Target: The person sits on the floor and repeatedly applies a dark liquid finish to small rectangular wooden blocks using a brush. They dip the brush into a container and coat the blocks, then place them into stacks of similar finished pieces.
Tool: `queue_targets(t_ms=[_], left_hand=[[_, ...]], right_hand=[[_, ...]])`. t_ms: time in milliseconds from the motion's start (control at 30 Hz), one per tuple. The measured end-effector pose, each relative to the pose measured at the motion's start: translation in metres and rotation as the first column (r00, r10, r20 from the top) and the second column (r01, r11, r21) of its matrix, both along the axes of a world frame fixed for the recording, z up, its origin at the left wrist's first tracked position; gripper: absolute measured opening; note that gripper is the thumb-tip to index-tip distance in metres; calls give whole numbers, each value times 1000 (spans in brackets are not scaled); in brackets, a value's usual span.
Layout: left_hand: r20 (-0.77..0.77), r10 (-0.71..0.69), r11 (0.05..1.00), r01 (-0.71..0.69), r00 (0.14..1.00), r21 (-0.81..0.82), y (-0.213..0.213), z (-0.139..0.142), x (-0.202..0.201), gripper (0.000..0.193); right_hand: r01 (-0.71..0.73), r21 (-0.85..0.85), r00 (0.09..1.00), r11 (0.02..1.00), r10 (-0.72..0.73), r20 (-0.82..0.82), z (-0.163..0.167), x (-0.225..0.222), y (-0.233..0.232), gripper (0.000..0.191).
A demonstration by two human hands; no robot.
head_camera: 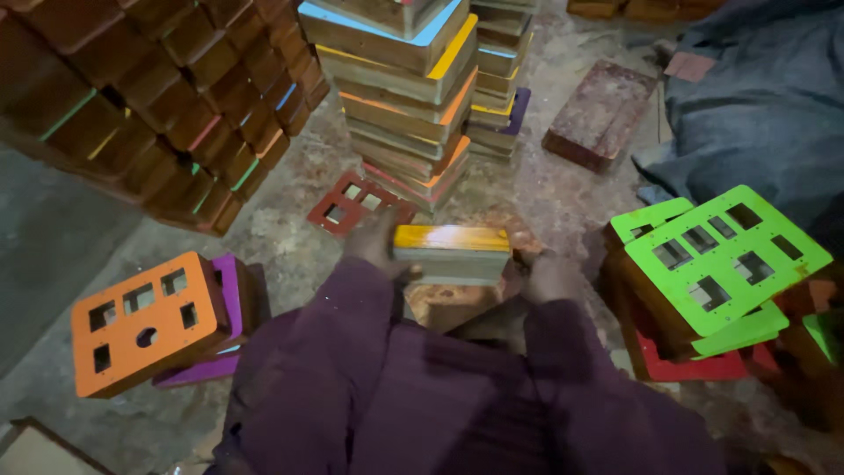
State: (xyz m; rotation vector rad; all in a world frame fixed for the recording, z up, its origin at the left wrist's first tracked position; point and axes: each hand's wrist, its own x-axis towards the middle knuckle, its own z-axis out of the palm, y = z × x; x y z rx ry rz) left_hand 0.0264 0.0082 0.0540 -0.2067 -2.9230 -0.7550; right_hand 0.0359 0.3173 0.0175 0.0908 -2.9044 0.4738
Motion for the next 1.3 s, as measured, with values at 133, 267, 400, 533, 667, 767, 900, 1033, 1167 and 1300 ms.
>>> queue_targets(t_ms=[133,267,400,533,667,767,900,1033,1167,1300], left_hand=[[-58,-166,981,159,984,-109,68,17,-6,114],[132,-234,839,269,963,-473,130,18,-31,106],[121,-191,926,220,974,-307,115,21,-41,109],[-293,-176,976,207,940,75,73,11,-7,116],[-359,-102,936,211,928,281,63,-13,28,113],[-400,-60,908,216,914,358,61,-26,36,113],[-465,-108,909,277,879,312,60,-33,33,110],[-328,-120,927,224,937,301,63,-38,34,108],[-311,-98,913,210,945,349,62,-37,33,109],[-480,-56,917,235,875,322,59,-30,30,113]], right_hand=[[29,-150,998,988,-39,-58,-3,-3,-2,37],[-102,-86,986,991,89,-139,3,12,-13,43],[-80,-155,992,985,63,-112,29,33,-6,50],[-35,-227,970,973,-21,-242,60,47,-15,49],[-134,43,963,990,141,-228,66,66,-61,54],[-65,-7,974,998,62,-218,63,69,-59,48],[155,1,975,988,-153,-159,62,49,-10,46],[-53,228,898,972,146,-415,40,57,-30,55],[-252,32,911,967,248,-329,33,73,-50,55],[62,-41,980,997,-69,-189,58,55,-5,51]])
